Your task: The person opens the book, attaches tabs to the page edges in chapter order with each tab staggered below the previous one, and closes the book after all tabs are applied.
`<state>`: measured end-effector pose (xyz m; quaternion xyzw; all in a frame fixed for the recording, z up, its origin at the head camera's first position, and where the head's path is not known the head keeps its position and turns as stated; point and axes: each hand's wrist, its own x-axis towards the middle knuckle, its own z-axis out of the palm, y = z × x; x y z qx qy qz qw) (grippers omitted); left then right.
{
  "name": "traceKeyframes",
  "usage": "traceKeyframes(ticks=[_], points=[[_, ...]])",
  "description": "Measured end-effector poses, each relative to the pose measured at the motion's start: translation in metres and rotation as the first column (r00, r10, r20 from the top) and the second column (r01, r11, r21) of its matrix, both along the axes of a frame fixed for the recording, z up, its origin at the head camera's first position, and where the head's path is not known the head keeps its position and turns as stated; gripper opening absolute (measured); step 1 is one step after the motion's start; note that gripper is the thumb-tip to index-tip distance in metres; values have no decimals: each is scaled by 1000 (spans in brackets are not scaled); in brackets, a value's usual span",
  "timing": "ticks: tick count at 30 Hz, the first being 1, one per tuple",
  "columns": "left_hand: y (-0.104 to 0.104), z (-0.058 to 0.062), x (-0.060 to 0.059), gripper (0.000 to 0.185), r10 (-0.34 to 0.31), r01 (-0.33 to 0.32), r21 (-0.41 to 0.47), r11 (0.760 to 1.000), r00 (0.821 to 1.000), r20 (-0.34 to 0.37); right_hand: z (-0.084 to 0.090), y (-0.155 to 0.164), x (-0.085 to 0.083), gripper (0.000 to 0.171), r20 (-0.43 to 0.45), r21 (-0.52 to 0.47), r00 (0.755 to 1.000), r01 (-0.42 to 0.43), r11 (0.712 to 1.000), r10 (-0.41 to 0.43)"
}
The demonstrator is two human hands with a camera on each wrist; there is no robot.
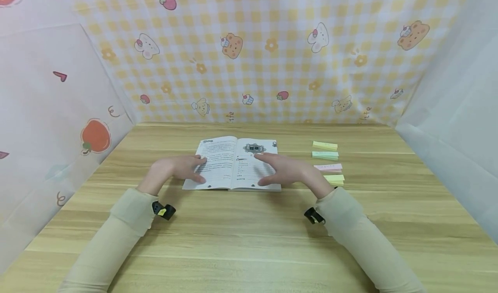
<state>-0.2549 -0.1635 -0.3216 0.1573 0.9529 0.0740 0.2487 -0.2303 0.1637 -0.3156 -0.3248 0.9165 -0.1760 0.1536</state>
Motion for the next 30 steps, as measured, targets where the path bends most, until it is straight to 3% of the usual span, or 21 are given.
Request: traceKeyframes(ticks=[10,20,30], points=[[1,0,0,81,2,-2,-2,1000,1000,8,-5,12,-9,88,-20,19,1000,4,1000,-4],[2,1,1,81,2,-2,-3,1000,1000,14,-11,17,-15,94,15,95,1000,17,995,-19],[2,1,1,81,-10,10,2,1000,1000,12,-14,19,-17,89,67,96,997,39,995,-46]])
